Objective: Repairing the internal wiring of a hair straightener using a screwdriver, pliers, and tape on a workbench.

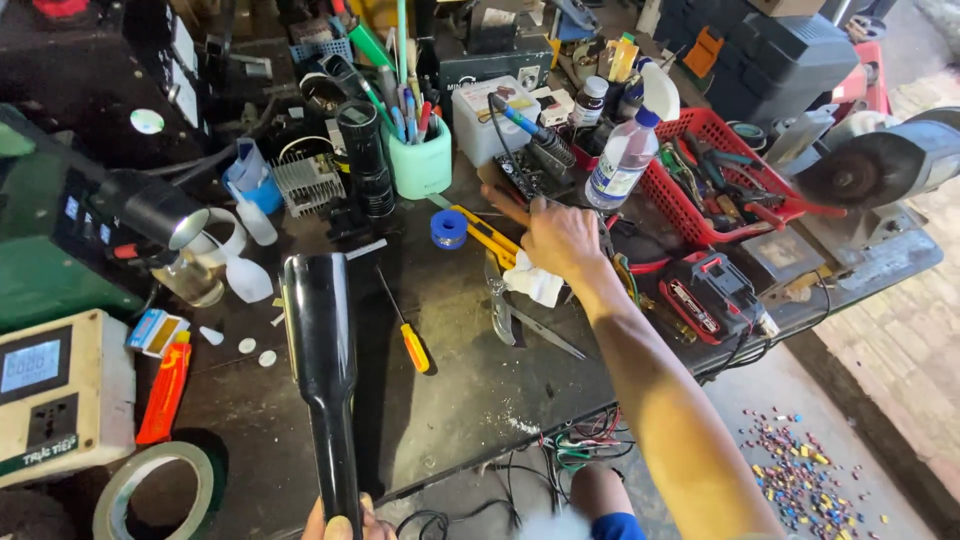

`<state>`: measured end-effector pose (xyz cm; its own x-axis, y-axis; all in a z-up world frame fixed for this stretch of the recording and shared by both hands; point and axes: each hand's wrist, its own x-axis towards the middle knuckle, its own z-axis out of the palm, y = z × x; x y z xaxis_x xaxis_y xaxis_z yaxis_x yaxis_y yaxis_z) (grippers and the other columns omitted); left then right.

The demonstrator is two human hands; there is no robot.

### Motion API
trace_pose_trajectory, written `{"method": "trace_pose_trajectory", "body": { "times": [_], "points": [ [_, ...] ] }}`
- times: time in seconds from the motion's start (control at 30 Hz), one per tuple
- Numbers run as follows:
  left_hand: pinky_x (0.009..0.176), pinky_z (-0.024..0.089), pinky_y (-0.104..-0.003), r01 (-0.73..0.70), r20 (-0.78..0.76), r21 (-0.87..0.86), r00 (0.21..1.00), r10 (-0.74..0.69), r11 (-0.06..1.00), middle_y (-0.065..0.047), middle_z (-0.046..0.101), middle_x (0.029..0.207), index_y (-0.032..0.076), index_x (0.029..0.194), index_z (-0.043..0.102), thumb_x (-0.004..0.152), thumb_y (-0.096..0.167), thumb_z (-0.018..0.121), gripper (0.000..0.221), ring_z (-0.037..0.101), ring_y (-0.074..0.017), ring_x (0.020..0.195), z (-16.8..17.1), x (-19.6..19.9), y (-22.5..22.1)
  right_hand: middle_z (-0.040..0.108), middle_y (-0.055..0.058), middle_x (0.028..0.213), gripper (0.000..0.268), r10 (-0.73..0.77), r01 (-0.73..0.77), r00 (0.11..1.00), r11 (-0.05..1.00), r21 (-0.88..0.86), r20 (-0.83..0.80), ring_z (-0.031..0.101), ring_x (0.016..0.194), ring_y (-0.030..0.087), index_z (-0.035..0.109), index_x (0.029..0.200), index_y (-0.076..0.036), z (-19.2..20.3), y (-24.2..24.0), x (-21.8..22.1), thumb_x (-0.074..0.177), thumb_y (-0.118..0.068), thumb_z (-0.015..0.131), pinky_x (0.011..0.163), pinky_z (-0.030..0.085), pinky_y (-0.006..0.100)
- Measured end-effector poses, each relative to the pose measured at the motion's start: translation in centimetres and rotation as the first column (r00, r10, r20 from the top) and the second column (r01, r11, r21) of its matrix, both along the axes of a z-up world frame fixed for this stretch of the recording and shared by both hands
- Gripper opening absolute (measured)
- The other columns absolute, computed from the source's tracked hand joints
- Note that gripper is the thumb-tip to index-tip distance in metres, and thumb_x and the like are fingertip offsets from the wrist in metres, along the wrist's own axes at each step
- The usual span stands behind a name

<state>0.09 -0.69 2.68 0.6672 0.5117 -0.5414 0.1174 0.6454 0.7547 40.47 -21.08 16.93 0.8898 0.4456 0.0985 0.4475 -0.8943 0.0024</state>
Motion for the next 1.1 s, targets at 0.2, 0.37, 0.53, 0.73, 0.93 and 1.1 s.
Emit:
{"method": "trace_pose_trajectory", "body": {
  "times": [0.2, 0.37, 0.53, 0.73, 0.93, 1.1],
  "points": [
    [0.055, 0.058, -0.050, 0.039, 0.241, 0.158, 0.968, -0.076, 0.987, -0.021, 0.059, 0.070, -0.012, 0.109, 0.062, 0.097, 0.026, 0.053, 0.041, 0.061, -0.0360, 0.052, -1.5, -1.5, 0.2, 0.067, 0.016, 0.101, 0.016, 0.144, -0.354, 0.931, 0.574, 0.739, 0.335, 0.068, 0.068, 0.021, 0.052, 0.102, 0.002, 3.0, -2.1, -3.8, 0.092, 0.008, 0.061, 0.056, 0.057, 0.029],
    [0.051, 0.060, -0.043, 0.149, 0.315, 0.272, 0.920, -0.234, 0.951, -0.022, 0.062, 0.046, -0.008, 0.101, 0.067, 0.094, 0.037, 0.058, 0.046, 0.072, -0.0367, 0.055, 0.4, -1.8, 0.3, 0.072, 0.000, 0.077, 0.005, 0.243, -0.191, 0.967, 0.495, 0.847, 0.076, 0.064, 0.058, 0.006, 0.070, 0.094, -0.009, 5.2, -1.0, -13.7, 0.092, -0.012, 0.074, 0.050, 0.047, 0.019],
    [0.045, 0.054, -0.026, -0.092, 0.029, 0.541, 0.995, 0.090, 0.836, -0.022, 0.079, 0.085, -0.012, 0.128, 0.066, 0.101, 0.017, 0.051, 0.042, 0.065, -0.0197, 0.047, 6.1, -0.9, -3.5, 0.072, -0.001, 0.080, 0.001, 0.280, 0.057, 0.932, 0.514, 0.856, -0.231, 0.058, 0.061, 0.007, 0.074, 0.086, -0.009, 1.7, 0.6, -17.5, 0.084, -0.009, 0.073, 0.058, 0.047, 0.022],
    [0.045, 0.042, -0.033, -0.419, 0.346, -0.021, 0.849, 0.400, 0.908, -0.037, 0.060, 0.069, -0.012, 0.120, 0.063, 0.084, 0.015, 0.067, 0.045, 0.039, -0.0181, 0.039, 4.8, -0.2, -4.6, 0.068, 0.013, 0.061, 0.044, -0.108, 0.125, 0.983, 0.986, 0.110, -0.146, 0.072, 0.063, 0.035, 0.065, 0.104, 0.003, -4.0, -12.8, -18.1, 0.102, -0.033, 0.040, 0.066, 0.058, 0.048],
    [0.053, 0.052, -0.029, -0.217, 0.646, 0.179, 0.761, 0.052, 0.960, -0.015, 0.055, 0.062, -0.015, 0.109, 0.065, 0.102, 0.027, 0.062, 0.043, 0.048, -0.0144, 0.048, 2.8, -1.0, -3.3, 0.061, 0.002, 0.057, 0.023, -0.146, 0.161, 0.987, 0.918, 0.362, -0.069, 0.054, 0.051, 0.021, 0.063, 0.074, -0.017, 2.8, -16.9, -24.5, 0.088, -0.031, 0.073, 0.055, 0.048, 0.038],
    [0.051, 0.043, -0.030, -0.383, 0.352, 0.179, 0.885, 0.304, 0.906, -0.014, 0.047, 0.063, -0.008, 0.102, 0.066, 0.101, 0.025, 0.060, 0.033, 0.045, -0.0190, 0.048, 8.3, -4.8, -7.1, 0.073, 0.001, 0.102, 0.007, 0.476, -0.298, 0.873, 0.352, 0.887, 0.105, 0.069, 0.088, 0.012, 0.075, 0.093, -0.012, 3.5, -4.2, -26.3, 0.094, -0.007, 0.069, 0.080, 0.053, 0.025]
  ]
}}
